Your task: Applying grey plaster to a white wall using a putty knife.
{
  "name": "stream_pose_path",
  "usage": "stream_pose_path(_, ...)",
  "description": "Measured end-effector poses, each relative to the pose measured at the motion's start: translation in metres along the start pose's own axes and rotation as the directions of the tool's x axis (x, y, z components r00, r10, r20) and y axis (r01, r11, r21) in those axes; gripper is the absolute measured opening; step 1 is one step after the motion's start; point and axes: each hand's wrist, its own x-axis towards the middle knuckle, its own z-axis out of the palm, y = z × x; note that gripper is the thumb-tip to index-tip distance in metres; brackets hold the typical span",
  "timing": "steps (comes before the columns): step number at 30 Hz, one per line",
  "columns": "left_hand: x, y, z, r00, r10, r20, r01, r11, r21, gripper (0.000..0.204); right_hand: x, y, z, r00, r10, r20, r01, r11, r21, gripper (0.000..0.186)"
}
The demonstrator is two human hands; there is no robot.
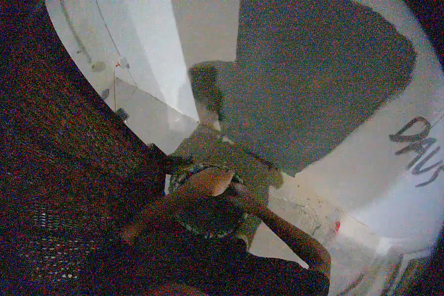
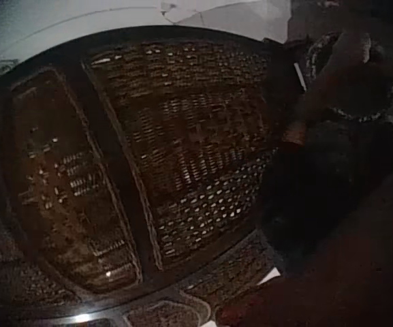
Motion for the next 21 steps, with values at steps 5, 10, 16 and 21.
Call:
stream_pose_path(5, -0.012, -0.009, -0.029, 0.988, -0.022, -0.152, 0.032, 0.998, 0.062, 0.036, 0.02, -0.058, -0.016, 0.998, -0.061, 0.028, 0.066, 0.97, -0.235, 0.031)
stream_pose_path(10, -0.033, 0.024, -0.088, 0.979, -0.093, -0.182, 0.126, 0.975, 0.182, 0.048, 0.022, -0.094, -0.013, 0.915, -0.361, -0.182, 0.23, 0.835, -0.5, 0.032)
stream_pose_path(16, -0.025, -0.046, -0.002, 0.799, 0.575, -0.178, -0.292, 0.628, 0.721, 0.05, 0.04, -0.027, -0.009, 0.918, -0.384, 0.095, 0.394, 0.871, -0.292, 0.045)
stream_pose_path(21, -0.016, -0.046, -0.037, 0.988, 0.026, 0.154, -0.005, 0.991, -0.134, 0.04, 0.005, -0.062, -0.021, 0.98, -0.19, -0.063, 0.179, 0.973, -0.144, 0.038)
